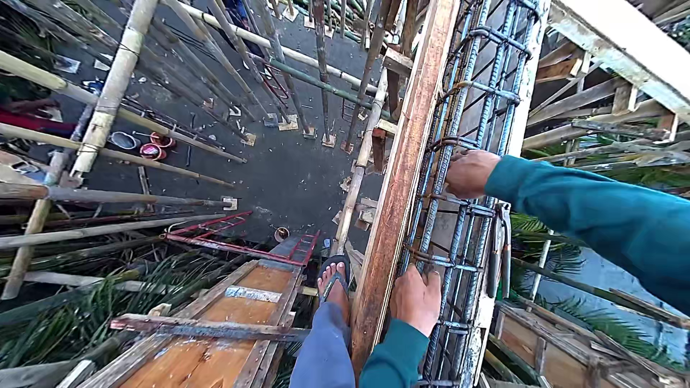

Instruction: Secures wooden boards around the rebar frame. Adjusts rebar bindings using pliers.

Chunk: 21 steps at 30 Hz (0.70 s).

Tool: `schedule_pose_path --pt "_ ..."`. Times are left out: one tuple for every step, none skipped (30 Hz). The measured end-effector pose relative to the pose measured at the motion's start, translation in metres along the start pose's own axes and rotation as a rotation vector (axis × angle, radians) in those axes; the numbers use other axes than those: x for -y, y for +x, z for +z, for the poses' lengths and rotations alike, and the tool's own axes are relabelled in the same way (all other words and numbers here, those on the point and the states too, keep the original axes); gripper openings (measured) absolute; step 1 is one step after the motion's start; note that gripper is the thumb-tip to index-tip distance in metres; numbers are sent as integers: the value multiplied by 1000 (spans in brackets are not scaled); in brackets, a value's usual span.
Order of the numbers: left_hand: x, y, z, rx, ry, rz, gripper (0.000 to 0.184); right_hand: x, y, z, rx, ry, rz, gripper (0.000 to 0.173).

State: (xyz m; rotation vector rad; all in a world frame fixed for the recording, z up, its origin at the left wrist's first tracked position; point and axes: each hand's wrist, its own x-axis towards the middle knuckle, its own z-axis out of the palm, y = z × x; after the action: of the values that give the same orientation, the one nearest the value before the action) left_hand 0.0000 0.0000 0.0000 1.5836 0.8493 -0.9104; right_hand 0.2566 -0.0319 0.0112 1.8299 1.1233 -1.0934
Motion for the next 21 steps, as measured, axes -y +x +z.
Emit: schedule_pose_path --pt "1 0 -1 0 -5 4 35 -8 -10 9 -141 68 -56 33" --pt "1 1 -1 -2 -9 10 35 -16 -21 23 -343 171 -119 32" --pt "1 1 -2 -3 -13 17 35 -20 -33 39 -564 275 -147 31" --pt "0 0 -4 -3 -13 21 35 -20 -47 54 -759 368 -106 33" --pt "-1 -1 -5 1 -2 16 36 -18 -61 71 -901 475 1 36" --pt "-1 -1 -6 2 10 9 38 -14 -73 90 -976 620 164 40" --pt "-2 -1 -7 -3 21 5 39 -12 -78 114 -1008 777 347 45" --pt "-3 -1 -8 -5 35 2 40 -11 -75 142 -997 937 527 52" --pt "-4 -1 -9 -5 49 -3 42 -11 -66 171 -950 1098 674 61" --pt "-3 0 -9 -11 68 -5 43 -8 -55 198 -881 1253 782 71" --pt "-2 2 -9 -25 84 -2 44 -3 -43 216 -817 1389 839 77" --pt "-2 3 -9 -47 101 2 44 3 -33 228 -783 1504 844 78" --pt "-2 3 -8 -70 126 4 45 9 -26 234 -775 1593 822 75" --pt "-4 3 -7 -99 159 4 45 16 -21 235 -784 1653 794 71" --pt "-7 2 -6 -133 199 2 44 22 -19 232 -789 1675 777 67" --pt "-11 1 -4 -161 256 -11 44 27 -17 229 -801 1655 791 65" --pt "-15 0 -3 -180 312 -26 45 30 -16 227 -824 1603 821 65" --pt "-16 0 -3 -196 348 -30 45 32 -14 227 -850 1549 839 65" --pt "-16 2 -2 -212 368 -23 46 33 -13 229 -879 1505 847 64" --pt "-15 4 -2 -221 379 -14 47 33 -15 231 -903 1468 846 65" --pt "-14 6 -2 -232 385 -4 47 34 -19 232 -914 1434 829 68"
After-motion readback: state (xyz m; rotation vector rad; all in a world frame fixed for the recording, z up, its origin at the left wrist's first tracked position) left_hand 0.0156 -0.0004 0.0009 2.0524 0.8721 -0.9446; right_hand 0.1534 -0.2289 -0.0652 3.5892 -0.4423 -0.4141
